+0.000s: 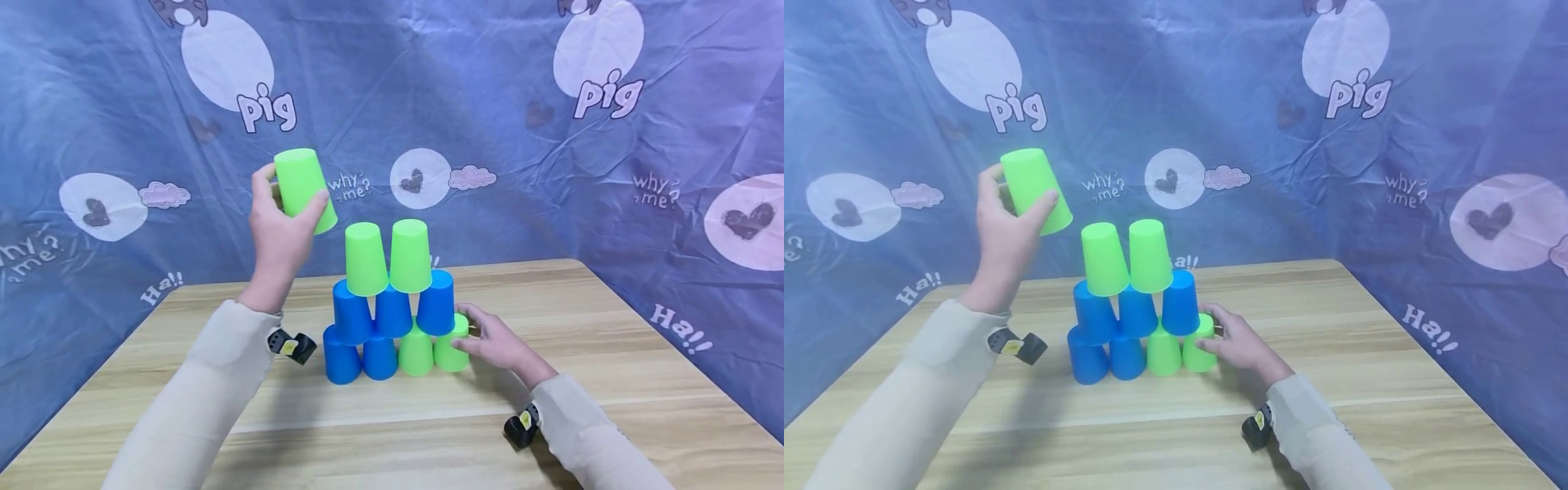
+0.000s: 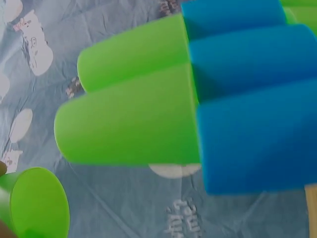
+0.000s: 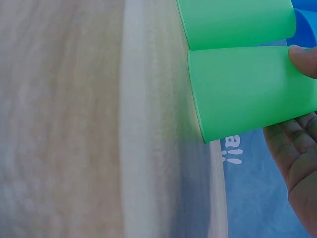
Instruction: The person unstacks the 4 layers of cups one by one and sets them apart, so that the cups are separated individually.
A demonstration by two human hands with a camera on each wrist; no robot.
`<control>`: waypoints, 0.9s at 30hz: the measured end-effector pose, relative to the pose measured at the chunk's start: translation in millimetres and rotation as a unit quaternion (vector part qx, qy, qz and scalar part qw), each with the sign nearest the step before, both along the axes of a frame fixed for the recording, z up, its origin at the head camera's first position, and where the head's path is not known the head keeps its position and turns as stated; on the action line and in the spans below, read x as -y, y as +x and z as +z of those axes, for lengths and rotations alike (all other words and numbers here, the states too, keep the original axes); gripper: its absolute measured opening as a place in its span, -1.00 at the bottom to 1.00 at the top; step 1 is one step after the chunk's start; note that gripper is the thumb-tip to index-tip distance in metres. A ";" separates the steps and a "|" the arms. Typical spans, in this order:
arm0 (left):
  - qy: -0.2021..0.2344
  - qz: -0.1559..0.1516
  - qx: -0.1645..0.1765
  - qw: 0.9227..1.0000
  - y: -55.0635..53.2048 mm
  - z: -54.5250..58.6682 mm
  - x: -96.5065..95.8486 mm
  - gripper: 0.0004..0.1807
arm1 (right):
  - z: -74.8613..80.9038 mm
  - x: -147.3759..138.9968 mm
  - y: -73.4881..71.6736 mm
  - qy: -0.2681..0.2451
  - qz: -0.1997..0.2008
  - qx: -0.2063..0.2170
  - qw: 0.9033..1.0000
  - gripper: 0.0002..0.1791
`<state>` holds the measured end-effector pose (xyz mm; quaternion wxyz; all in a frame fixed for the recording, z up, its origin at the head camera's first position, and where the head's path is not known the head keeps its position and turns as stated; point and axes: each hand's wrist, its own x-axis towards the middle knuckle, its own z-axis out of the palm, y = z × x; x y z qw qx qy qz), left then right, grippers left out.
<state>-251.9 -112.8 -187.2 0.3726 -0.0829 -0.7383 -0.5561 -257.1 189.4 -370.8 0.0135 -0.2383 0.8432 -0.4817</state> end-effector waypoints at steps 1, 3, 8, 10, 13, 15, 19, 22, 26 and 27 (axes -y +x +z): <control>-0.003 0.007 0.001 1.000 0.6 -1.4 3.1 -0.39 | 0.7 0.5 0.3 -0.001 -0.001 0.002 1.000 -0.40; -0.006 0.020 0.000 1.000 1.4 -4.8 9.2 -0.39 | 1.8 1.3 0.8 -0.001 -0.004 0.005 1.000 -0.39; -0.008 0.054 0.009 0.998 4.6 -14.1 23.0 -0.37 | 2.7 1.4 2.1 0.005 -0.008 0.004 1.000 -0.38; -0.012 0.064 0.018 0.998 6.7 -17.5 28.9 -0.36 | 2.5 0.9 2.5 0.008 -0.008 0.004 1.000 -0.39; -0.019 0.076 0.030 0.996 9.8 -21.7 38.4 -0.35 | 2.2 1.1 2.6 0.009 -0.004 0.003 1.000 -0.39; -0.018 0.086 0.040 0.995 11.0 -23.7 45.0 -0.34 | 2.0 1.6 2.1 0.009 -0.004 0.003 1.000 -0.39; -0.012 0.103 0.066 0.992 11.9 -29.5 57.8 -0.33 | 1.7 2.1 1.8 0.011 -0.004 0.003 1.000 -0.38; -0.004 0.112 0.086 0.990 11.8 -36.6 67.1 -0.32 | 1.8 2.2 2.0 0.011 -0.005 0.006 1.000 -0.38; -0.004 0.120 0.113 0.986 10.5 -48.1 79.3 -0.29 | 1.6 1.6 1.6 0.011 -0.003 0.006 1.000 -0.38; -0.005 0.121 0.120 0.985 9.9 -51.2 82.1 -0.29 | 1.5 1.2 1.6 0.011 -0.002 0.006 1.000 -0.38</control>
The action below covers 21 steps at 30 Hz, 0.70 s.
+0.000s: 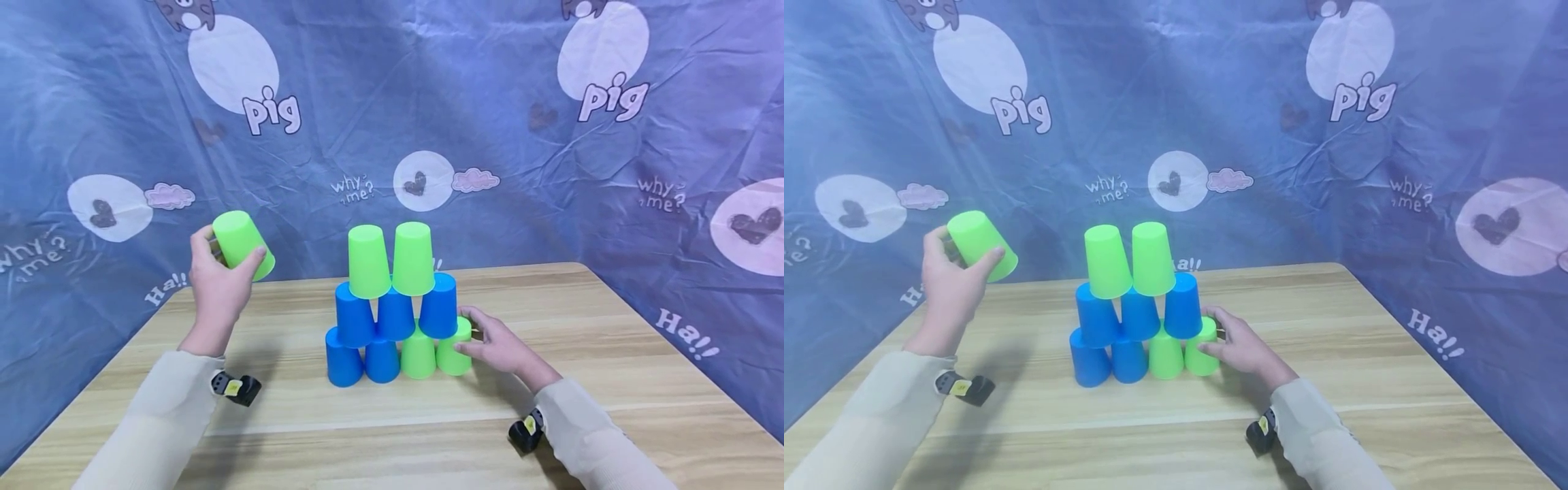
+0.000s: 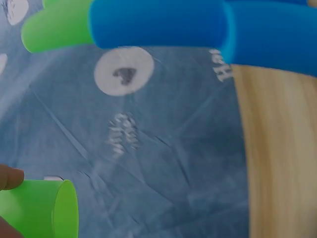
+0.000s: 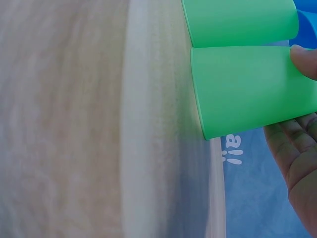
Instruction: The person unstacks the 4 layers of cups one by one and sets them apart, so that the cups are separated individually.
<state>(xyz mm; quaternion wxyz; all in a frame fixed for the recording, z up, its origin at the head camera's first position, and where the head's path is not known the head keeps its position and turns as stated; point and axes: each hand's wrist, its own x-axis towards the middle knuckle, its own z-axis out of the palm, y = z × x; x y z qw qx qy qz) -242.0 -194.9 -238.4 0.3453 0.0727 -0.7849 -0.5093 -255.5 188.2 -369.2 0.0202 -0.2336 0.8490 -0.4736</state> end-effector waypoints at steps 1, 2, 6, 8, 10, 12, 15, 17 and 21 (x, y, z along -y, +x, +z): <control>0.002 -0.002 0.007 1.000 -0.8 -3.1 2.6 -0.28 | 0.0 -0.5 0.1 0.000 0.001 0.000 1.000 -0.38; 0.004 -0.003 0.013 1.000 -1.6 -6.4 5.2 -0.28 | 0.0 -1.0 0.3 0.001 0.001 0.000 1.000 -0.38; 0.016 -0.008 0.038 0.999 -4.4 -18.8 13.9 -0.26 | 0.0 -3.0 1.6 0.004 0.001 -0.003 1.000 -0.38; 0.020 -0.007 0.052 0.998 -5.1 -24.2 18.0 -0.26 | -0.1 -3.2 1.9 0.004 0.005 -0.003 1.000 -0.37; 0.021 -0.005 0.064 0.998 -5.5 -29.1 22.1 -0.25 | -0.2 -2.8 1.8 0.004 0.008 -0.003 1.000 -0.36; 0.022 -0.004 0.073 0.997 -6.4 -34.2 26.3 -0.24 | 0.1 -2.2 1.6 0.003 0.009 -0.002 1.000 -0.36; 0.025 -0.004 0.085 0.996 -8.7 -42.9 32.1 -0.23 | 1.1 -1.3 1.2 0.002 0.008 -0.004 1.000 -0.35; 0.024 -0.003 0.093 0.995 -10.5 -49.1 35.7 -0.22 | 1.6 -0.9 0.9 0.002 0.007 -0.005 1.000 -0.35; 0.014 0.004 0.112 0.994 -14.3 -62.8 43.4 -0.23 | 2.1 -0.4 0.1 0.001 0.009 -0.002 1.000 -0.36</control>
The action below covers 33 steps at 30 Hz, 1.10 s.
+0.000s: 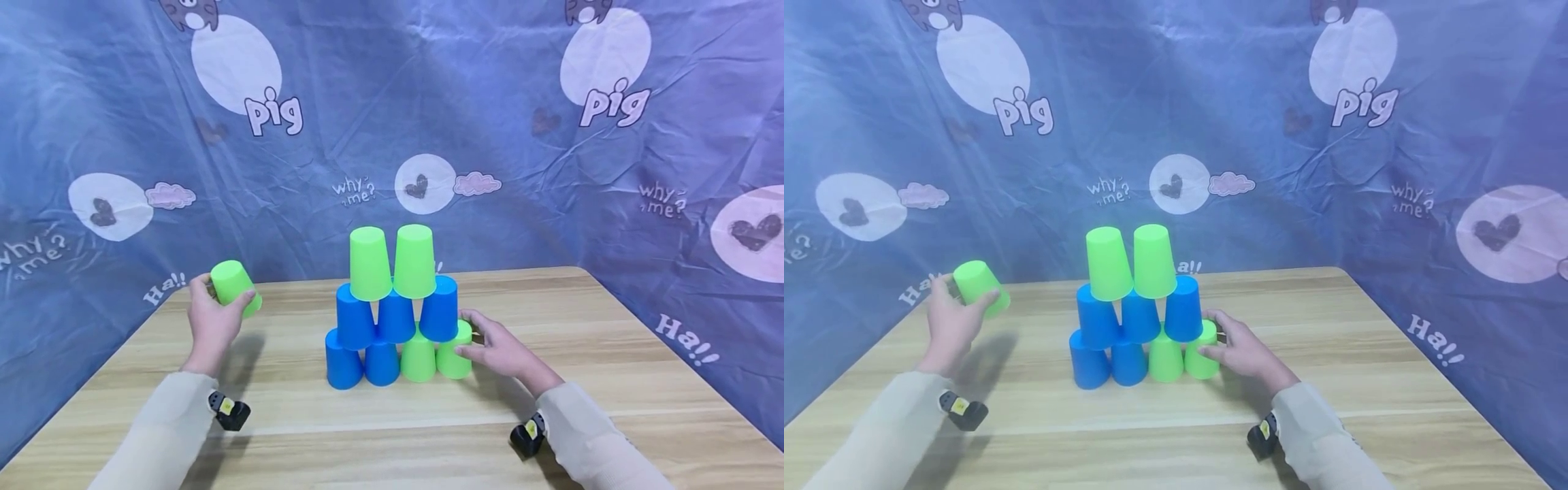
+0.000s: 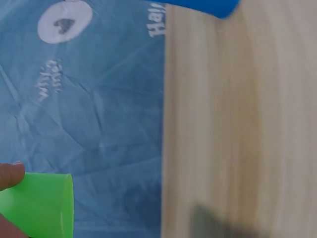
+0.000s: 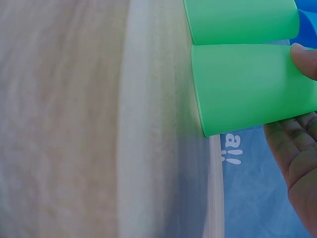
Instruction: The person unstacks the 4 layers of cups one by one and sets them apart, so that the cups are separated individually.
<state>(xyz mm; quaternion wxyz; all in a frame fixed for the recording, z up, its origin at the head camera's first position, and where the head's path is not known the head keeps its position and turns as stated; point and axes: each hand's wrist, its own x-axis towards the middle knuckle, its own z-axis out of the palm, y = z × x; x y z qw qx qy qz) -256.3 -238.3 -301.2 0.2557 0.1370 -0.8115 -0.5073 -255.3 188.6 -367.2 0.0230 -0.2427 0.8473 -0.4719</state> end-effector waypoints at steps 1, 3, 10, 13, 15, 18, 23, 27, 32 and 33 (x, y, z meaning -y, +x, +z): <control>-0.003 0.001 0.003 1.000 -1.1 -2.8 1.6 -0.23 | -0.2 0.1 -0.3 -0.001 0.001 -0.001 1.000 -0.36; -0.010 0.003 0.008 1.000 -4.2 -8.6 4.4 -0.24 | -0.5 0.3 -0.9 -0.003 0.003 -0.002 1.000 -0.36; -0.010 -0.002 0.056 0.998 -14.0 -30.3 6.6 -0.22 | -2.6 -3.6 -0.8 0.002 0.003 -0.008 1.000 -0.37; -0.006 -0.002 0.074 0.997 -16.5 -39.8 7.7 -0.21 | -3.7 -4.6 -1.0 0.001 0.002 -0.006 1.000 -0.37; 0.000 -0.001 0.082 0.997 -17.2 -45.6 9.3 -0.21 | -4.4 -4.3 -1.1 0.002 0.003 -0.005 1.000 -0.37; 0.005 0.002 0.094 0.996 -18.3 -52.6 10.9 -0.19 | -4.9 -3.5 -0.9 0.002 0.000 -0.002 1.000 -0.36; 0.006 0.010 0.096 0.995 -20.9 -62.6 14.5 -0.17 | -4.6 -2.2 -0.6 0.002 0.000 -0.003 1.000 -0.37; 0.008 0.017 0.093 0.995 -22.2 -66.7 17.2 -0.18 | -3.9 -1.8 -0.7 -0.001 0.004 -0.005 1.000 -0.39; 0.021 0.015 0.100 0.995 -22.3 -69.5 18.2 -0.15 | -4.5 -2.9 -0.8 0.002 0.003 -0.004 1.000 -0.39; 0.023 0.015 0.102 0.994 -21.9 -70.2 18.4 -0.15 | -4.5 -2.9 -0.8 0.001 0.003 -0.003 1.000 -0.39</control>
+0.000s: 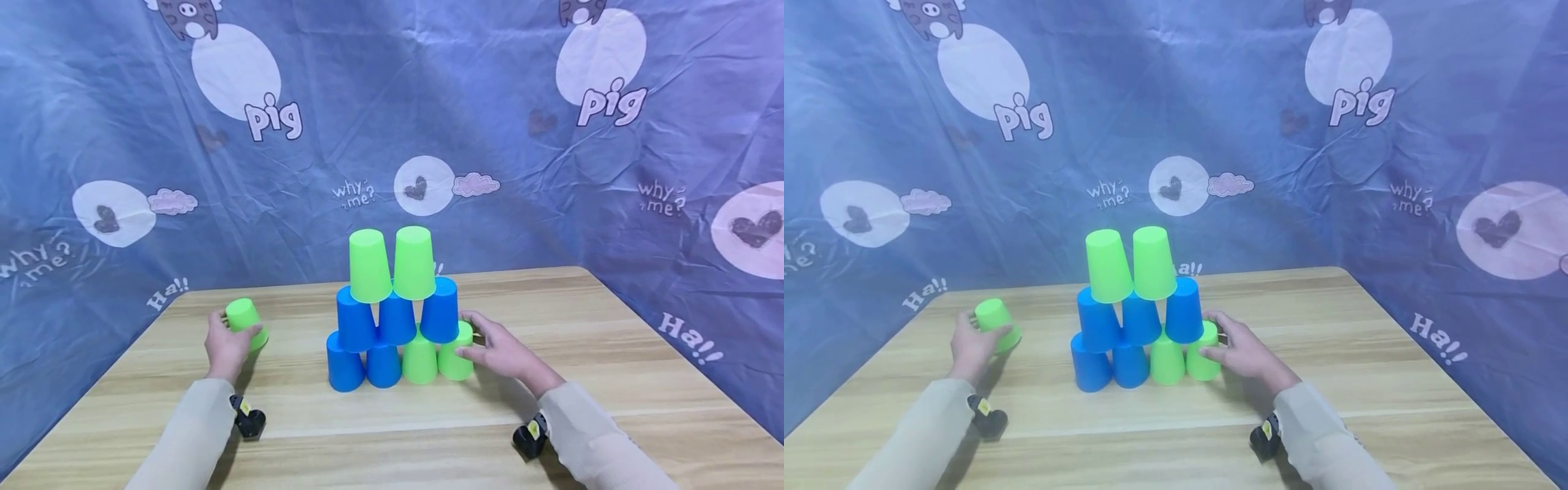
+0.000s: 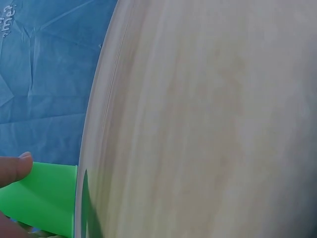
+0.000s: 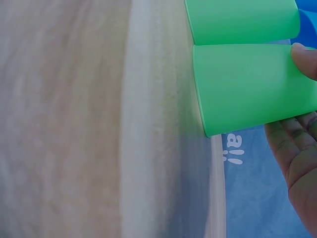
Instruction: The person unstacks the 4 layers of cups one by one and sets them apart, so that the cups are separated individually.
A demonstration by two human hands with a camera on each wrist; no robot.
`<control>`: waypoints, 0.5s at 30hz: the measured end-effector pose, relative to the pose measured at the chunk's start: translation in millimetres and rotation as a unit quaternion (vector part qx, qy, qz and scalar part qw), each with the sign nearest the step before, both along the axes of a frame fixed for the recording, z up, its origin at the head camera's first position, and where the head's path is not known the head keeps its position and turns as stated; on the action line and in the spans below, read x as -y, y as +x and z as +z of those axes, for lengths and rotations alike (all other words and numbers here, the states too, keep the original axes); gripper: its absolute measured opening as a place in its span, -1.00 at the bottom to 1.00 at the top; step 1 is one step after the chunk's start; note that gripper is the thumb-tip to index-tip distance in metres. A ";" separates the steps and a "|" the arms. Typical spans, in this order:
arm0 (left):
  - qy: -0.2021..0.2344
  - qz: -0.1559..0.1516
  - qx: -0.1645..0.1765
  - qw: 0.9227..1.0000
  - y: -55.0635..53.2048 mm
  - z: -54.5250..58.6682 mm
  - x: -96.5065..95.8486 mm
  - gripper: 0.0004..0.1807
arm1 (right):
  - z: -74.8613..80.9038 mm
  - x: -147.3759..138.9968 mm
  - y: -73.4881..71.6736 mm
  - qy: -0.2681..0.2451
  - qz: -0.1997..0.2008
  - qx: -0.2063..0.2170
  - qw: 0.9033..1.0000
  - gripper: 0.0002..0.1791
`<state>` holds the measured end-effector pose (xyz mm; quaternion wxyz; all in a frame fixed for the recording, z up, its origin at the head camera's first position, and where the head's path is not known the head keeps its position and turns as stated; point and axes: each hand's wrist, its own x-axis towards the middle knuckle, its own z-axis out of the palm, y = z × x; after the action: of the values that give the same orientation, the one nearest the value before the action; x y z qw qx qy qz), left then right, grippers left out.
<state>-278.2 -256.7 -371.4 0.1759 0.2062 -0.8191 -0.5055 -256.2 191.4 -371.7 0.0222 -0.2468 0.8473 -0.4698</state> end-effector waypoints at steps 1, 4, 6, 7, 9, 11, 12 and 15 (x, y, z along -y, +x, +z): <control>0.003 0.000 0.001 1.000 -0.3 -0.3 -0.2 -0.14 | 0.2 -0.1 -0.2 0.000 0.000 0.000 1.000 -0.38; 0.012 -0.002 0.003 1.000 -0.6 -1.7 -0.2 -0.13 | 0.7 0.3 -0.6 -0.003 0.002 0.001 1.000 -0.38; 0.016 -0.004 0.005 1.000 -0.5 -2.7 -0.3 -0.14 | 0.8 0.3 -0.5 -0.004 0.004 0.003 1.000 -0.38; 0.018 -0.005 0.007 1.000 -0.6 -3.2 -0.3 -0.13 | 0.7 0.4 -0.5 -0.004 0.006 0.003 1.000 -0.39; 0.022 -0.006 0.010 1.000 -0.5 -4.7 -0.1 -0.13 | 0.4 0.3 -0.3 -0.003 0.005 0.003 1.000 -0.39; 0.025 -0.006 0.013 1.000 -0.6 -6.0 0.5 -0.13 | 0.0 0.2 -0.1 -0.003 0.004 0.004 1.000 -0.38; 0.026 -0.006 0.014 1.000 -1.0 -6.5 0.9 -0.12 | -0.2 0.1 -0.1 -0.004 0.004 0.004 1.000 -0.38; 0.030 -0.016 0.017 0.999 -2.8 -7.1 2.8 -0.10 | -1.5 -0.2 0.1 -0.004 -0.001 0.002 1.000 -0.38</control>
<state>-281.0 -259.5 -378.5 0.1474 0.2067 -0.8095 -0.5294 -256.0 191.7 -373.2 0.0226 -0.2455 0.8457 -0.4734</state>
